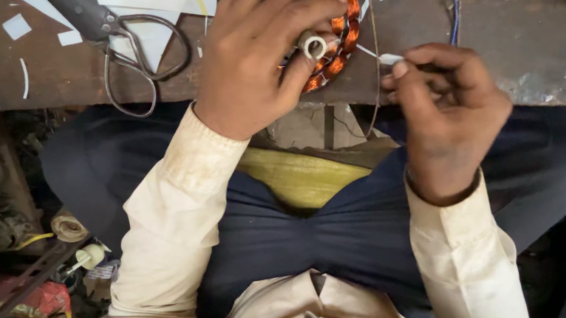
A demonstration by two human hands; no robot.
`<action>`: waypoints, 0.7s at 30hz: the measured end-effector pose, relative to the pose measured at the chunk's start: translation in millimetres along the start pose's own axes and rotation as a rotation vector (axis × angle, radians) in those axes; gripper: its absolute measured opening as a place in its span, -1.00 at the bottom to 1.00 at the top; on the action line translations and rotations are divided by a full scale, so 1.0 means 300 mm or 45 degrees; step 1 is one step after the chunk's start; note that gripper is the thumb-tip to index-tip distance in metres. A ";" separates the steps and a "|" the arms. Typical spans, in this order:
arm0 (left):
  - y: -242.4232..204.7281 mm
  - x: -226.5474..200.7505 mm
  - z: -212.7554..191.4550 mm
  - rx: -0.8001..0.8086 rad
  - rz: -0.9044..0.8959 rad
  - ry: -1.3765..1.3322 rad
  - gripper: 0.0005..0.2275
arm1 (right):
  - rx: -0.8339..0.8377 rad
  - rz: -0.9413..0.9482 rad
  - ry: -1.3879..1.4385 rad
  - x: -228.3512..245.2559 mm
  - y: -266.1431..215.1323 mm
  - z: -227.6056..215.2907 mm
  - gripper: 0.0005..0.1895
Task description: The person is assembling a motor stator by inserting white insulating paper into the slots between copper windings. They use scissors to cut the paper into small pieces and carefully place them into the stator slots.
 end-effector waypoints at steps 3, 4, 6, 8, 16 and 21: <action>0.005 -0.005 -0.001 0.006 -0.008 -0.004 -0.69 | 0.066 0.004 -0.058 -0.003 -0.007 0.018 -0.86; 0.004 -0.007 -0.002 0.011 -0.012 -0.008 -0.72 | 0.072 0.002 -0.065 -0.003 -0.010 0.020 -0.86; 0.006 -0.008 -0.004 0.019 -0.015 -0.029 -0.75 | 0.075 -0.010 -0.087 -0.001 -0.010 0.020 -0.86; 0.005 -0.007 -0.007 0.035 -0.014 -0.057 -0.76 | 0.069 -0.026 -0.117 0.000 -0.010 0.017 -0.88; -0.004 0.001 -0.015 0.092 -0.010 -0.103 -0.75 | 0.076 -0.065 -0.163 0.008 -0.007 0.022 -0.86; -0.002 -0.001 -0.007 0.081 -0.011 -0.074 -0.75 | 0.268 -0.600 -0.676 0.074 0.002 0.081 -0.86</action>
Point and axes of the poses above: each hand's wrist, its own y-axis towards the middle knuckle, its own z-axis out of the palm, x = y × z, the point moved 4 cm from there along y, towards the middle knuckle, and after that the axes turned 11 degrees about -z, right-handed, at the moved point
